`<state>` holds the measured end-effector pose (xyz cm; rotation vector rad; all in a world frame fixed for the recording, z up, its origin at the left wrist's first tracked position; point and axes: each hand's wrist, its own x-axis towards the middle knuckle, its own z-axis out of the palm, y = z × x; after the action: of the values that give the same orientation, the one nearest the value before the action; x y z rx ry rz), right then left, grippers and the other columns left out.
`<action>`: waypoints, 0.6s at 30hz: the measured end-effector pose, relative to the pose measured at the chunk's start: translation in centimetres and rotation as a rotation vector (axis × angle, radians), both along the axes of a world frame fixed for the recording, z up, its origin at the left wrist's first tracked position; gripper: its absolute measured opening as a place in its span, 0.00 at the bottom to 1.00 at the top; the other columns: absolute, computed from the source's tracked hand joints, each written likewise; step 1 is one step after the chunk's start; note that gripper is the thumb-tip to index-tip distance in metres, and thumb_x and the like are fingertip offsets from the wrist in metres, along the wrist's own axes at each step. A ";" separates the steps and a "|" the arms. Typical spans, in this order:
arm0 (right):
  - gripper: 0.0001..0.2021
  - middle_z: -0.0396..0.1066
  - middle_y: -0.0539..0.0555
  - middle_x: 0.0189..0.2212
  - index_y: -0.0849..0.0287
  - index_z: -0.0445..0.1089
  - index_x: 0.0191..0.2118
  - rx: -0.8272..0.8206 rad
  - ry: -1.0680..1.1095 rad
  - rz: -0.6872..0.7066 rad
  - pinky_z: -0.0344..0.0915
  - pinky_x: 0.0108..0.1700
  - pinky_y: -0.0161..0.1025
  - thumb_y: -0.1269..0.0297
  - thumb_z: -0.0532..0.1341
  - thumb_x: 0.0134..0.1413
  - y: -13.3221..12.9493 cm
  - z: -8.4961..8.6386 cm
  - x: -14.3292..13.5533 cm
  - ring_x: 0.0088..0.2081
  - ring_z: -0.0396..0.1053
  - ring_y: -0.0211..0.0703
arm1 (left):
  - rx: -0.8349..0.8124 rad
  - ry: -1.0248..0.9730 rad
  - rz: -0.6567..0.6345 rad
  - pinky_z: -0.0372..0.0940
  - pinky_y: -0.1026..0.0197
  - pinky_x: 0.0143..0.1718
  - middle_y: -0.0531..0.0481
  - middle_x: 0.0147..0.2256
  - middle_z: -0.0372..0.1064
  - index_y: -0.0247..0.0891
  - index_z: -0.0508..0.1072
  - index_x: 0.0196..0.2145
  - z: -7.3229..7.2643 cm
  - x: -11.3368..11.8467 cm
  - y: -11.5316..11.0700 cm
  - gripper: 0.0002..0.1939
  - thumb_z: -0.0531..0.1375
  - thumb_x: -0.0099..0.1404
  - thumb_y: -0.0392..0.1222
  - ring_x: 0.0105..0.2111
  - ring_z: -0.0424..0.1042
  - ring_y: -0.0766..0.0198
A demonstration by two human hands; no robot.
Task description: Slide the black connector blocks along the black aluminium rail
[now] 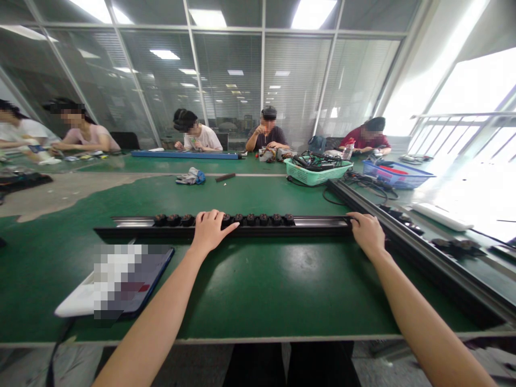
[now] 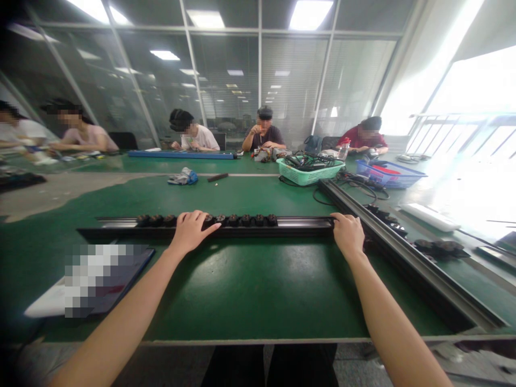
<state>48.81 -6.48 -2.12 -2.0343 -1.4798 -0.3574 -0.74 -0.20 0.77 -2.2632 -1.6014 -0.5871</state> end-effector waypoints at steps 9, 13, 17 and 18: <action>0.22 0.74 0.62 0.46 0.55 0.78 0.54 -0.004 0.014 -0.014 0.62 0.57 0.54 0.65 0.51 0.63 -0.2 0.2 0.0 0.47 0.68 0.54 | 0.015 0.011 0.006 0.53 0.44 0.60 0.37 0.51 0.72 0.40 0.76 0.52 -0.3 -0.2 0.2 0.38 0.44 0.70 0.73 0.52 0.68 0.44; 0.22 0.74 0.63 0.46 0.55 0.77 0.54 -0.011 0.014 -0.021 0.64 0.54 0.53 0.65 0.50 0.64 -0.3 0.3 0.0 0.48 0.67 0.55 | 0.008 0.010 0.001 0.53 0.44 0.60 0.36 0.51 0.72 0.38 0.75 0.52 -0.3 -0.2 0.2 0.38 0.44 0.70 0.72 0.52 0.68 0.44; 0.22 0.74 0.63 0.46 0.56 0.77 0.54 -0.023 0.018 -0.022 0.64 0.53 0.52 0.65 0.49 0.64 -0.3 0.4 -0.1 0.49 0.67 0.56 | 0.004 0.004 0.000 0.53 0.44 0.59 0.35 0.51 0.72 0.37 0.75 0.52 -0.2 -0.2 0.1 0.39 0.45 0.70 0.72 0.52 0.68 0.43; 0.22 0.74 0.63 0.46 0.56 0.78 0.54 -0.022 0.017 -0.023 0.64 0.53 0.52 0.65 0.49 0.64 -0.3 0.4 -0.1 0.48 0.67 0.55 | 0.004 0.001 0.000 0.53 0.44 0.59 0.35 0.51 0.72 0.37 0.75 0.52 -0.2 -0.2 0.1 0.39 0.45 0.70 0.72 0.52 0.68 0.43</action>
<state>48.73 -6.76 -1.75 -2.0685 -1.4572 -0.3332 -0.91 -0.07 0.58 -2.2606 -1.5980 -0.5892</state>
